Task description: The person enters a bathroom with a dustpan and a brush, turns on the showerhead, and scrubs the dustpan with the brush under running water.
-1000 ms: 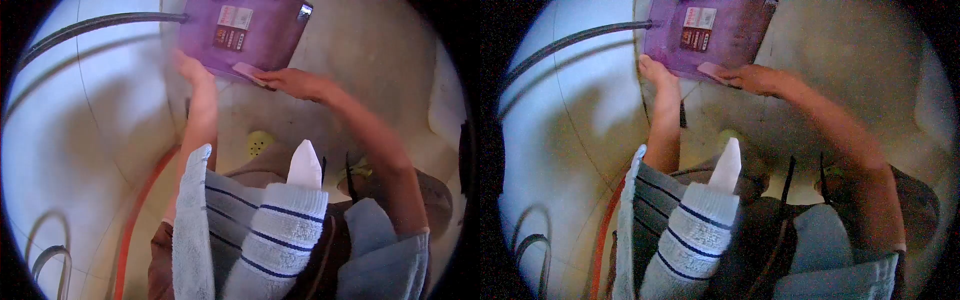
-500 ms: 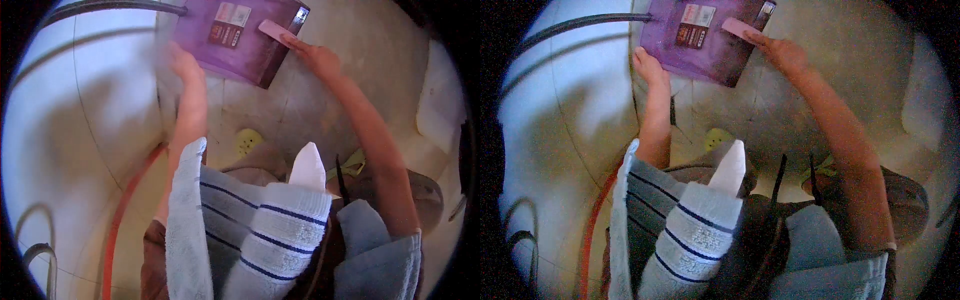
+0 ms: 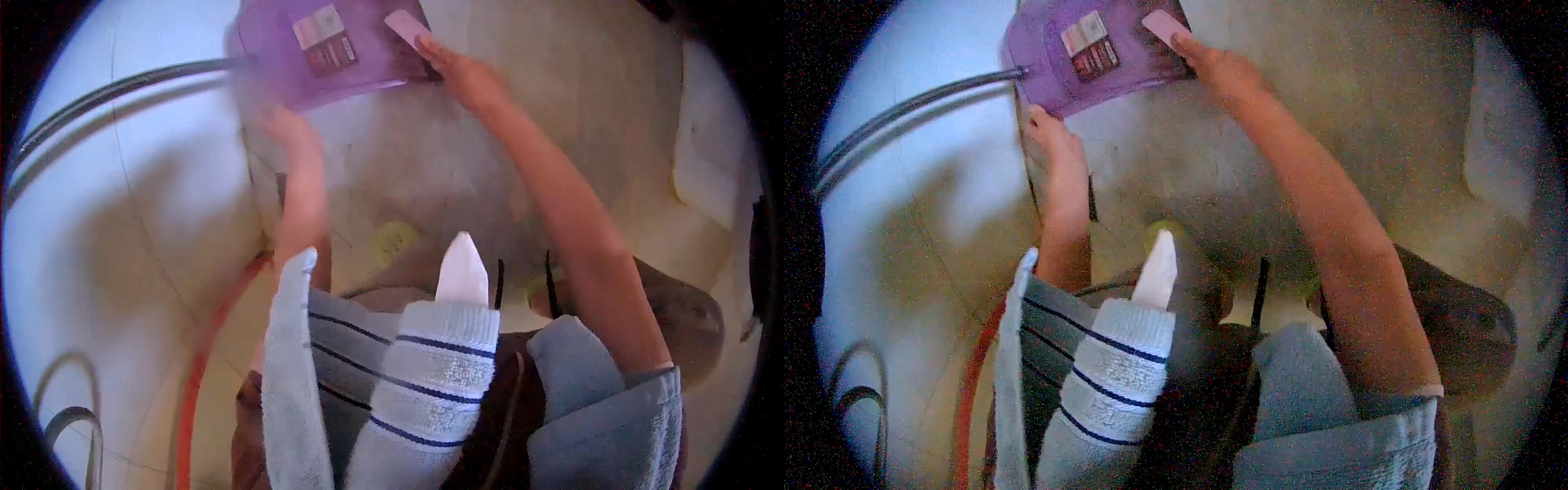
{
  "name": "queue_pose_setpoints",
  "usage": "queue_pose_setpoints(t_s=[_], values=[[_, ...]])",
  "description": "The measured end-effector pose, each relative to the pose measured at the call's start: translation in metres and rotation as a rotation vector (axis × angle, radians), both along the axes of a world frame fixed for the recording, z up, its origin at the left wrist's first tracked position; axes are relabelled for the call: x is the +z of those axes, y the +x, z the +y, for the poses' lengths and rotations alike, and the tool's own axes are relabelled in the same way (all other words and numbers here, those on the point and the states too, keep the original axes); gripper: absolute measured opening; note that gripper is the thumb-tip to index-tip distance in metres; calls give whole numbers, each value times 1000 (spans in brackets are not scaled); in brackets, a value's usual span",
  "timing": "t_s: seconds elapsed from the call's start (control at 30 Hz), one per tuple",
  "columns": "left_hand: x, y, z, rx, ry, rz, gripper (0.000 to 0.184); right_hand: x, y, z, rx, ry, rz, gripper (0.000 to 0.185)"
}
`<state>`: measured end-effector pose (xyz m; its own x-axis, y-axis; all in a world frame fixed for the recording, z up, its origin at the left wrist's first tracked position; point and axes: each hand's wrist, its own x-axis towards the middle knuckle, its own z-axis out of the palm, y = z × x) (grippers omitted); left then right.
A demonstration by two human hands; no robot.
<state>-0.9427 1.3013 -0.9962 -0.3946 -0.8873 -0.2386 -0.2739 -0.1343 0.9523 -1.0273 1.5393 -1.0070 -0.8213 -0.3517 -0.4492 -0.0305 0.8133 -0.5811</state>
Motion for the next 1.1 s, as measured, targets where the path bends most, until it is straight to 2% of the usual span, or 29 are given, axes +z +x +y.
queue_pose_setpoints(t_s=[0.07,0.1,0.17,0.23,0.3,0.37,0.4,0.47,0.53,0.6,0.7,0.73,0.8,0.83,0.93,1.0,1.07,1.1], values=[[-16,14,-18,-120,-22,-39,40,-4,5,3,27,-52,108,38],[-1,11,-10,-155,-433,-120,40,-3,12,6,40,-74,154,37],[25,3,21,-199,-1249,-299,40,3,29,20,-31,-124,65,36],[47,-22,42,-861,-916,-285,46,0,40,31,-86,-152,49,35],[15,-64,48,-1317,-1086,-369,61,-13,46,42,-137,-162,116,35],[-15,-102,51,-1361,-1203,-429,72,1,39,42,-130,-96,106,36],[-22,-109,51,-1332,-1154,-511,73,5,36,42,-127,-64,100,36],[-32,-118,53,-1265,-1052,-674,76,-4,39,53,-93,-249,119,43],[-27,-98,61,-1321,-1048,-798,76,-9,44,53,-5,-214,90,49],[-20,-81,66,-1395,-1015,-851,75,-2,55,45,124,53,6,53],[-17,-80,66,-1400,-949,-842,77,17,39,25,109,102,-65,50],[-16,-77,67,-1409,-953,-851,78,-1,30,16,51,-31,69,49],[-13,-80,68,-1409,-977,-856,79,-19,-24,-14,5,-88,127,47],[-12,-82,69,-1410,-962,-862,80,-4,-52,-28,15,-11,46,46],[-9,-79,71,-1405,-943,-878,82,29,-68,-34,4,-41,-47,44],[-16,-79,72,-1391,-979,-879,84,-23,-15,-9,-60,-264,156,38],[-19,-82,73,-1386,-981,-872,92,-21,32,13,35,-206,535,40],[-18,-82,75,-1381,-975,-873,94,-26,26,13,26,-224,386,40]])
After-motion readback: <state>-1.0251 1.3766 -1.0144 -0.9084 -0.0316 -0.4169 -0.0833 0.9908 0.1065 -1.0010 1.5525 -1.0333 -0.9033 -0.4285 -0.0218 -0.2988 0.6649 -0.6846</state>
